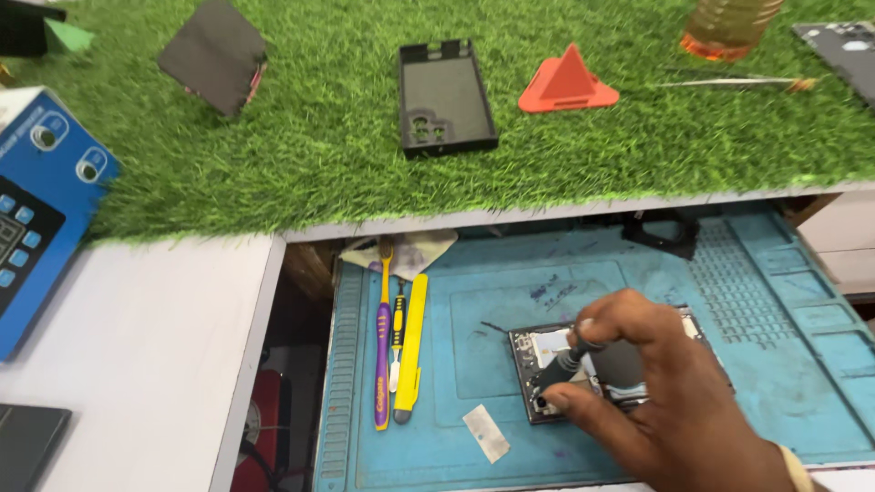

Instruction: The person uses a screwdriver to remove screws from a disassembled smartphone chassis placed on a blue mat. They then flip the chassis over and continue unscrewing additional screws from the other side.

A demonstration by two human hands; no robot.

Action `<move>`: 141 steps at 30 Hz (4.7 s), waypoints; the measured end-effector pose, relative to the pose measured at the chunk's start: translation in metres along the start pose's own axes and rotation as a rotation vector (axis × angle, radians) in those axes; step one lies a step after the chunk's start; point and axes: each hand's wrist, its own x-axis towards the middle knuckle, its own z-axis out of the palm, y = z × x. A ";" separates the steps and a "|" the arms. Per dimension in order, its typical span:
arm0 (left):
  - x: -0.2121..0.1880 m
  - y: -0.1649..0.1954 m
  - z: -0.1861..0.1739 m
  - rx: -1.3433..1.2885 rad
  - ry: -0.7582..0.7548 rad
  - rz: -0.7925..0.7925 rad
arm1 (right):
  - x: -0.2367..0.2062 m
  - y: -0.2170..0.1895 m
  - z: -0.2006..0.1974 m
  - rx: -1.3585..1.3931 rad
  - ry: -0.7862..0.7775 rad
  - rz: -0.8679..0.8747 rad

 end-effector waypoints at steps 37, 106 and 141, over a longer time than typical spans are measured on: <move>0.023 0.005 0.004 -0.090 0.163 0.130 | 0.024 -0.026 -0.029 0.136 0.113 0.016; 0.064 0.049 -0.009 0.321 0.135 -0.288 | 0.060 -0.007 -0.040 0.153 -0.337 -0.164; 0.075 0.054 0.001 0.381 0.149 -0.120 | 0.047 0.007 -0.037 0.428 -0.259 -0.151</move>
